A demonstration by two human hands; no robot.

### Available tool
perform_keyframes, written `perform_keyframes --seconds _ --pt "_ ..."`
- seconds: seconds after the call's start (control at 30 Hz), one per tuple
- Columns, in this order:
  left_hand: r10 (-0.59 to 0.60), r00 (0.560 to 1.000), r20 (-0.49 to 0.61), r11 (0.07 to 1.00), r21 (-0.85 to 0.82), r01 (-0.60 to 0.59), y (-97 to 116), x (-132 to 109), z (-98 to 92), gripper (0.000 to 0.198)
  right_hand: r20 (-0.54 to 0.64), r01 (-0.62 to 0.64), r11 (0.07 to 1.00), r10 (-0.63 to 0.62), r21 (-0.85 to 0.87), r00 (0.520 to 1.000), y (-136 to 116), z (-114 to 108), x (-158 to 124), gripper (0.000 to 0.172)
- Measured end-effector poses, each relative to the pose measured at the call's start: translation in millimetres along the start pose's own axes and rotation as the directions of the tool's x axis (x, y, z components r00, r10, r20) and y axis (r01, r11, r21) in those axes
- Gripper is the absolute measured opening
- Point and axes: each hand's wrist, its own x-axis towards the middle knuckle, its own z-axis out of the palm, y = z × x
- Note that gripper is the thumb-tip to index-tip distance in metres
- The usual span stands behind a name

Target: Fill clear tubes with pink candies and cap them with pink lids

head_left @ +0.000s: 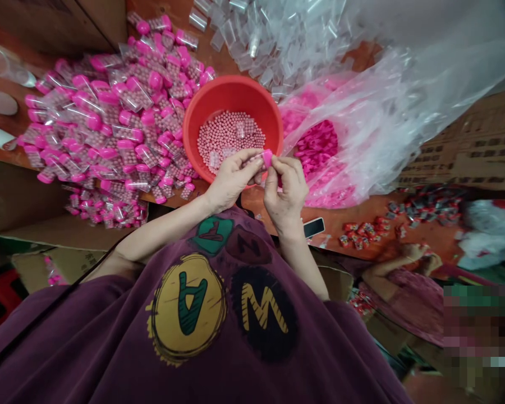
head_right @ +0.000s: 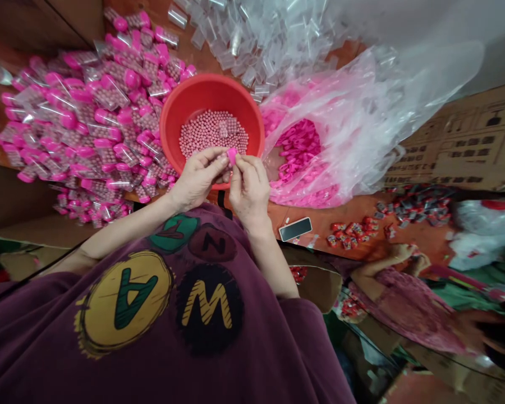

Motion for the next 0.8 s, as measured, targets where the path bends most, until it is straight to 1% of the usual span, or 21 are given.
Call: perform_keyframes --seconds 0.07,0.1,0.13,0.17,0.2,0.23,0.27,0.3,0.33,0.37,0.4,0.43,0.47,0.5,0.57,0.6,0.67,0.73,0.8 --pt "0.030 0.999 0.037 0.999 0.036 -0.031 3.0 1.4 -2.9 0.020 0.056 -0.007 0.998 0.003 0.063 0.998 1.9 -7.7 6.6 0.016" --pt "0.022 0.997 0.075 0.999 0.045 -0.026 5.1 2.3 -5.4 0.024 0.094 -0.031 0.994 0.021 0.106 0.995 3.5 -11.3 10.2 0.016" --pt "0.001 0.993 0.121 0.999 0.051 -0.007 7.4 3.1 -8.4 0.028 0.120 -0.076 0.985 0.058 0.153 0.991 5.2 -13.7 13.6 0.018" --pt "-0.030 0.985 0.170 0.998 0.061 0.020 9.6 3.8 -11.4 0.033 0.127 -0.142 0.968 0.117 0.208 0.985 6.7 -14.1 16.8 0.025" --pt "-0.063 0.974 0.218 0.996 0.078 0.047 11.6 4.1 -14.2 0.036 0.122 -0.226 0.933 0.199 0.279 0.972 7.9 -12.2 19.5 0.033" --pt "-0.094 0.961 0.259 0.993 0.100 0.070 13.2 3.8 -16.3 0.038 0.112 -0.309 0.875 0.288 0.374 0.951 8.7 -7.9 21.8 0.042" --pt "-0.119 0.950 0.289 0.989 0.122 0.087 14.3 3.0 -17.6 0.039 0.115 -0.381 0.789 0.374 0.482 0.920 9.1 -1.6 23.7 0.050" --pt "-0.139 0.940 0.311 0.985 0.141 0.099 15.0 1.6 -17.9 0.039 0.141 -0.440 0.679 0.449 0.587 0.882 8.9 5.9 25.4 0.058" --pt "-0.154 0.934 0.323 0.982 0.156 0.108 15.6 -0.3 -17.4 0.040 0.191 -0.486 0.559 0.502 0.672 0.843 8.3 13.8 26.7 0.064" --pt "-0.163 0.931 0.327 0.979 0.170 0.111 16.1 -2.7 -16.1 0.039 0.255 -0.523 0.443 0.533 0.728 0.807 7.2 21.0 27.8 0.068" --pt "-0.169 0.931 0.324 0.976 0.188 0.112 17.0 -5.4 -14.3 0.038 0.320 -0.558 0.347 0.549 0.753 0.772 5.7 26.8 28.7 0.070" --pt "-0.174 0.932 0.317 0.971 0.212 0.109 18.4 -8.4 -12.2 0.037 0.380 -0.595 0.275 0.556 0.755 0.739 3.8 30.8 29.2 0.071" --pt "-0.179 0.933 0.311 0.964 0.245 0.103 20.5 -11.6 -9.9 0.034 0.436 -0.631 0.220 0.556 0.744 0.708 1.8 32.9 29.4 0.072" --pt "-0.184 0.934 0.305 0.954 0.285 0.095 23.3 -14.8 -7.6 0.030 0.484 -0.657 0.180 0.542 0.732 0.687 -0.4 33.3 29.4 0.073" --pt "-0.180 0.939 0.294 0.925 0.375 0.060 31.1 -21.0 -3.1 0.020 0.569 -0.695 0.131 0.479 0.707 0.669 -5.1 30.2 29.1 0.077" --pt "-0.165 0.943 0.288 0.906 0.422 0.029 35.5 -23.7 -0.9 0.015 0.598 -0.706 0.122 0.443 0.697 0.667 -7.4 27.6 29.0 0.079" --pt "-0.121 0.953 0.276 0.861 0.507 -0.038 43.7 -27.8 3.2 0.006 0.616 -0.708 0.137 0.398 0.692 0.679 -12.0 22.0 29.1 0.078" --pt "-0.085 0.962 0.258 0.823 0.562 -0.078 47.4 -29.4 6.2 0.003 0.580 -0.692 0.197 0.416 0.694 0.700 -14.9 17.9 29.1 0.072" --pt "-0.073 0.972 0.225 0.818 0.571 -0.070 42.7 -28.1 6.3 0.004 0.494 -0.667 0.301 0.483 0.682 0.723 -13.5 18.4 26.4 0.068"
